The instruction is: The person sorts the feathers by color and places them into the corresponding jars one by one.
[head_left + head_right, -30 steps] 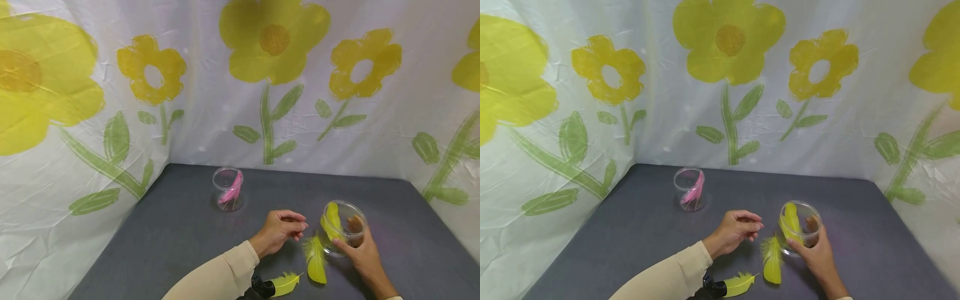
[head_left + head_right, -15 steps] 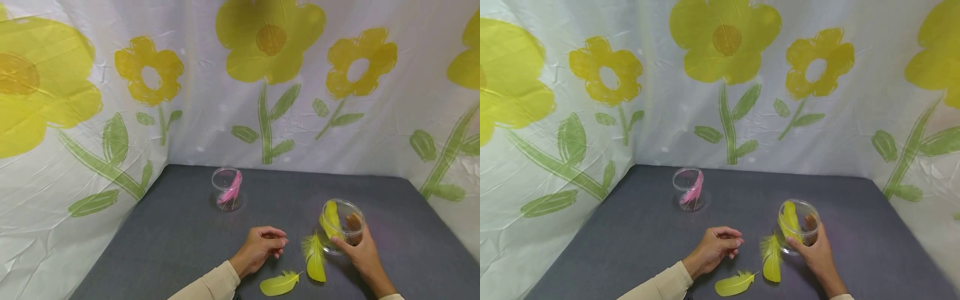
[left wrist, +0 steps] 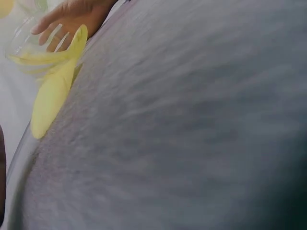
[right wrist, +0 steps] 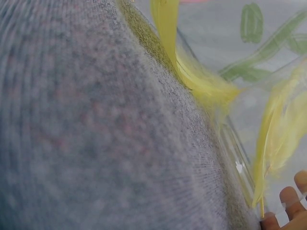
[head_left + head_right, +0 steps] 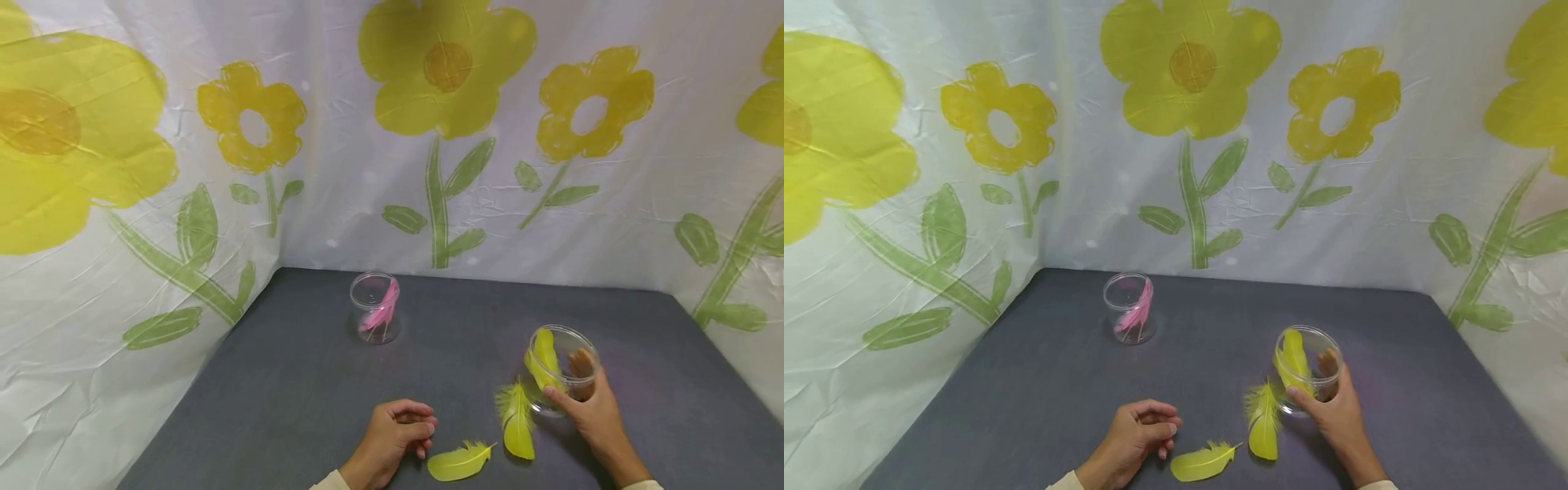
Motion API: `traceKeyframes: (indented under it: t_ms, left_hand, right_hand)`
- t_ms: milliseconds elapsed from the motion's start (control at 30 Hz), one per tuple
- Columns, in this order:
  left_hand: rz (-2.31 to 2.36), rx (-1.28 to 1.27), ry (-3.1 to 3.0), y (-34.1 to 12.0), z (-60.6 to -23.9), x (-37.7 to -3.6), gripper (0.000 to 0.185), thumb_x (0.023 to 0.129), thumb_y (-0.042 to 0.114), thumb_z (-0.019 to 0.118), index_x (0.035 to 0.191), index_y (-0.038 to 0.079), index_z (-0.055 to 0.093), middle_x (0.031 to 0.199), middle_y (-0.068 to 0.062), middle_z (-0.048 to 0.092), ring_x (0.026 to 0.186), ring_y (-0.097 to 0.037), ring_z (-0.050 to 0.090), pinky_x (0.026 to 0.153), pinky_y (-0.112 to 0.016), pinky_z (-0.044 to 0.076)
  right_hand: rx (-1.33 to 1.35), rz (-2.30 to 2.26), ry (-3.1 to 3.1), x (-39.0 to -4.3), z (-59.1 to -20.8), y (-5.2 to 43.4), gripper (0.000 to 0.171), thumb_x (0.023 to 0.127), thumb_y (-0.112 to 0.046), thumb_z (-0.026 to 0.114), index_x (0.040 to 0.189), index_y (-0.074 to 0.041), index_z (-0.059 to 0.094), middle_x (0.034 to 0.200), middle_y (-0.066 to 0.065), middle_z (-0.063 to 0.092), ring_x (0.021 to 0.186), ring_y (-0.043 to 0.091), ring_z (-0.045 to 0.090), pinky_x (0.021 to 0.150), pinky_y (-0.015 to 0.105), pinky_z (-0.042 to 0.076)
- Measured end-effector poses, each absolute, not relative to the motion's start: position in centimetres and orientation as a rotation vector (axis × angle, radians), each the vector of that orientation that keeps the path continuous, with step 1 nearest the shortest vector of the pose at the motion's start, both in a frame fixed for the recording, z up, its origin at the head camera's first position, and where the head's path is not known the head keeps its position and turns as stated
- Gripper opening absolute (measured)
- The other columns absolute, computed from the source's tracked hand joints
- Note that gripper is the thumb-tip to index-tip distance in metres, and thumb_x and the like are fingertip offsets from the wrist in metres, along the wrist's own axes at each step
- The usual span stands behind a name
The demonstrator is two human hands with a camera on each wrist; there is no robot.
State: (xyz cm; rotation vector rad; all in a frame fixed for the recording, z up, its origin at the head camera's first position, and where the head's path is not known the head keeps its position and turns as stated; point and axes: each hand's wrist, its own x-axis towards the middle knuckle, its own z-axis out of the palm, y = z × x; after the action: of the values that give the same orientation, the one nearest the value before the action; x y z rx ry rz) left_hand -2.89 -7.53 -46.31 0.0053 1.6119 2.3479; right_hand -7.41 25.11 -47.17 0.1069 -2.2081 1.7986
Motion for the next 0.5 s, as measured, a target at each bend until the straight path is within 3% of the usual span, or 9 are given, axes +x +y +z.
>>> traceKeyframes:
  t_ms: [500]
  left_hand:
    - [2.205,-0.208,1.76,-6.9,-46.8,-0.4,0.035,0.074,-0.019,0.067,0.106,-0.008,0.059,0.089,-0.019,0.066,0.064,-0.023,0.068,0.058,-0.035,0.057]
  right_hand:
    - [0.084,1.751,-2.248,-7.3,-47.1,25.0,0.093,0.081,0.001,0.075,0.15,0.001,0.013,0.144,0.029,0.032,0.128,0.038,0.034,0.089,0.006,0.033]
